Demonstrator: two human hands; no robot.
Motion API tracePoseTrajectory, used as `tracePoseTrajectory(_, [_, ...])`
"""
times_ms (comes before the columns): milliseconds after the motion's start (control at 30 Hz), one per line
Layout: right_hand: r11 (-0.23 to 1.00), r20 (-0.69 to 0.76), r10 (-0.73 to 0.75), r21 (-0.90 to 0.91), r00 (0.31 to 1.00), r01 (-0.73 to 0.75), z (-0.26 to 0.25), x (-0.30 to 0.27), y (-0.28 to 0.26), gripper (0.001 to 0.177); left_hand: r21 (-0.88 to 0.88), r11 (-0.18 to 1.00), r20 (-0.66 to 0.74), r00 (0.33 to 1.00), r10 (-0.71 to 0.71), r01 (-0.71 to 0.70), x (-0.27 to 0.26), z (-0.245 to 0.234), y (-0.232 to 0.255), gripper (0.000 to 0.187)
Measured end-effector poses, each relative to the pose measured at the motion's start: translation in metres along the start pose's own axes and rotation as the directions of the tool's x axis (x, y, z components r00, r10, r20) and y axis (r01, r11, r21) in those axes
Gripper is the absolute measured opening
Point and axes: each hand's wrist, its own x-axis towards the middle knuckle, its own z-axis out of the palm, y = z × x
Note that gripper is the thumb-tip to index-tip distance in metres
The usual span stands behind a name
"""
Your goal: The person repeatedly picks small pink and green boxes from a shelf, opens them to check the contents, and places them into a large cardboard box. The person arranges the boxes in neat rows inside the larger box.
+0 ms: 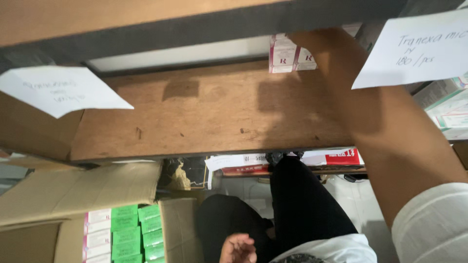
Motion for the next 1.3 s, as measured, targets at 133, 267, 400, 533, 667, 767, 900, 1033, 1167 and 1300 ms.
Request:
tracePoseTrajectory(133, [0.976,-0.134,0.018,0.215,0.991,0.012,-0.024,-0.034,-0.015,0.096,-0.026,0.991,-0.012,0.992,0.128,-0.128,-0.007,0.055,0.08,0.059])
tracePoseTrajectory(267, [0.875,-0.055,0.058,0.483,0.997,-0.025,-0.059,-0.135,-0.048,0.111,0.383,0.908,-0.132,0.963,0.237,-0.171,-0.011,0.113,0.168,0.109])
tracePoseTrajectory(400, [0.728,-0.179,-0.147,0.646,0.973,0.229,-0.06,-0.263,-0.088,0.082,0.591,0.623,0.002,0.773,0.635,-0.512,0.003,0.159,0.217,0.117])
tracePoseTrajectory(533, [0.605,0.17,-0.255,0.796,0.952,0.02,-0.032,-0.339,-0.099,0.076,0.824,0.393,0.028,0.721,0.692,-0.409,0.002,0.168,0.22,0.1])
tracePoseTrajectory(667, [0.344,0.09,-0.406,0.937,0.909,0.061,-0.034,-0.357,-0.076,0.056,0.814,0.411,-0.011,0.697,0.717,-0.41,-0.01,0.168,0.207,0.074])
tracePoseTrajectory(767, [0.382,0.08,-0.476,0.916,0.876,0.123,-0.039,-0.349,-0.062,0.056,0.779,0.496,-0.065,0.737,0.672,-0.384,-0.009,0.17,0.205,0.069])
tracePoseTrajectory(900, [0.483,0.094,-0.458,0.861,0.884,0.159,-0.035,-0.353,-0.055,0.065,0.742,0.561,-0.078,0.783,0.617,-0.368,-0.008,0.171,0.204,0.066])
tracePoseTrajectory(1033, [0.582,0.086,-0.469,0.779,0.879,0.234,-0.024,-0.362,-0.056,0.065,0.791,0.52,-0.053,0.81,0.584,-0.323,-0.007,0.168,0.2,0.065])
tracePoseTrajectory(1167, [0.712,0.161,-0.43,0.665,0.888,0.224,-0.017,-0.372,-0.066,0.063,0.783,0.533,-0.061,0.815,0.576,-0.319,-0.006,0.163,0.192,0.065])
tracePoseTrajectory(1300, [0.656,0.531,-0.122,0.677,0.839,-0.334,-0.015,-0.363,-0.051,0.055,0.667,0.578,0.025,0.789,0.613,-0.47,-0.001,0.153,0.181,0.084])
